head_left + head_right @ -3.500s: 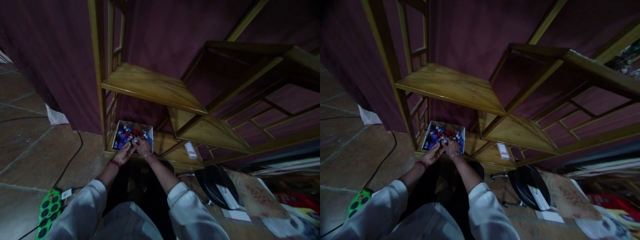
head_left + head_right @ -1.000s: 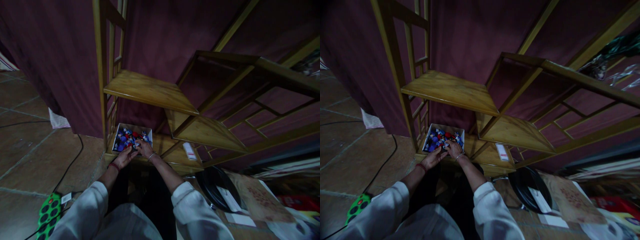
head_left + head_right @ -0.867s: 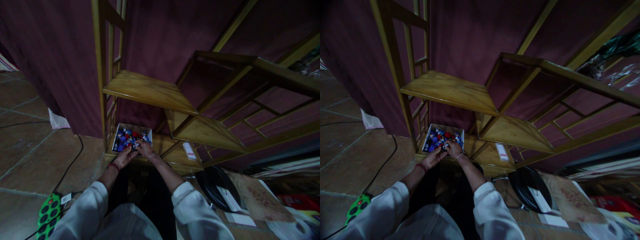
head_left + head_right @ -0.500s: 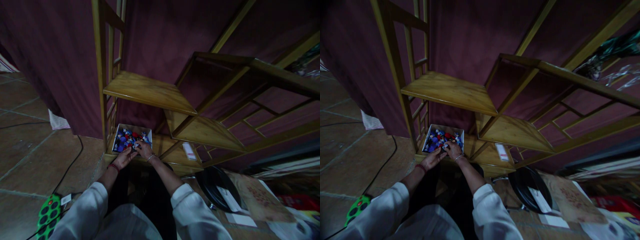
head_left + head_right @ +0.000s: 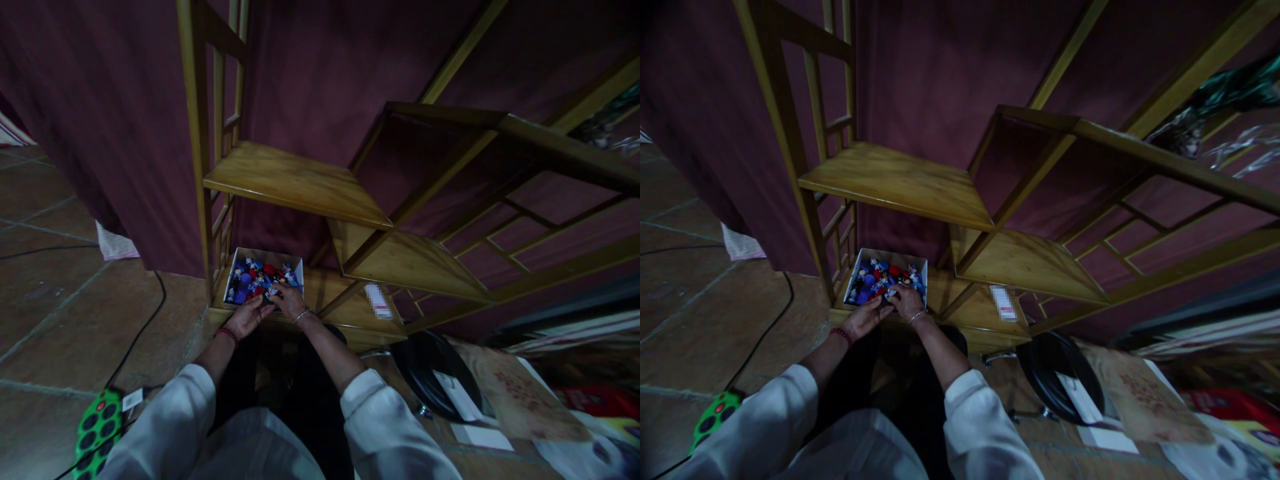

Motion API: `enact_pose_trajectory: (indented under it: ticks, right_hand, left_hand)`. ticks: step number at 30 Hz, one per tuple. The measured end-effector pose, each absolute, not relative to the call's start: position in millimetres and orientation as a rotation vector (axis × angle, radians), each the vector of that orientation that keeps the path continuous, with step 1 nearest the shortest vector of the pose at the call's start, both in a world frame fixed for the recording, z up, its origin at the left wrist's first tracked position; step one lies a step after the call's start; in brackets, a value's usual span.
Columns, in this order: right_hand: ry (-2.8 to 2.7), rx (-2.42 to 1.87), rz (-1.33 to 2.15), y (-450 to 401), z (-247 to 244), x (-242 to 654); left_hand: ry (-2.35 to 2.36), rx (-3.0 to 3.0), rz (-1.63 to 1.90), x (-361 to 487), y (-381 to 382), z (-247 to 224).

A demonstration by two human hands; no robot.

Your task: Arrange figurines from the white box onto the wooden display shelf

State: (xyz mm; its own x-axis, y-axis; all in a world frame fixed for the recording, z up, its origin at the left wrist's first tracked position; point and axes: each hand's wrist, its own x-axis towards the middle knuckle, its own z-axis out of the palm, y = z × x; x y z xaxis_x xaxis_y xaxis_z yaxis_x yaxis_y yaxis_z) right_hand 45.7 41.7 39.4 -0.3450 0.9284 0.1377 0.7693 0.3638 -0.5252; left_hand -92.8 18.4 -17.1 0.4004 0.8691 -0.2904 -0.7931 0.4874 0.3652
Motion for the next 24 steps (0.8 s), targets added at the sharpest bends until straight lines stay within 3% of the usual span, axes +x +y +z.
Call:
enact_pose_trajectory:
  ticks: [24]
  right_hand:
    - [-2.414, -1.128, 0.511, 48.5, 43.6, 52.5]
  left_hand:
    - [0.457, 0.287, 0.961, -99.9, 14.2, -13.3]
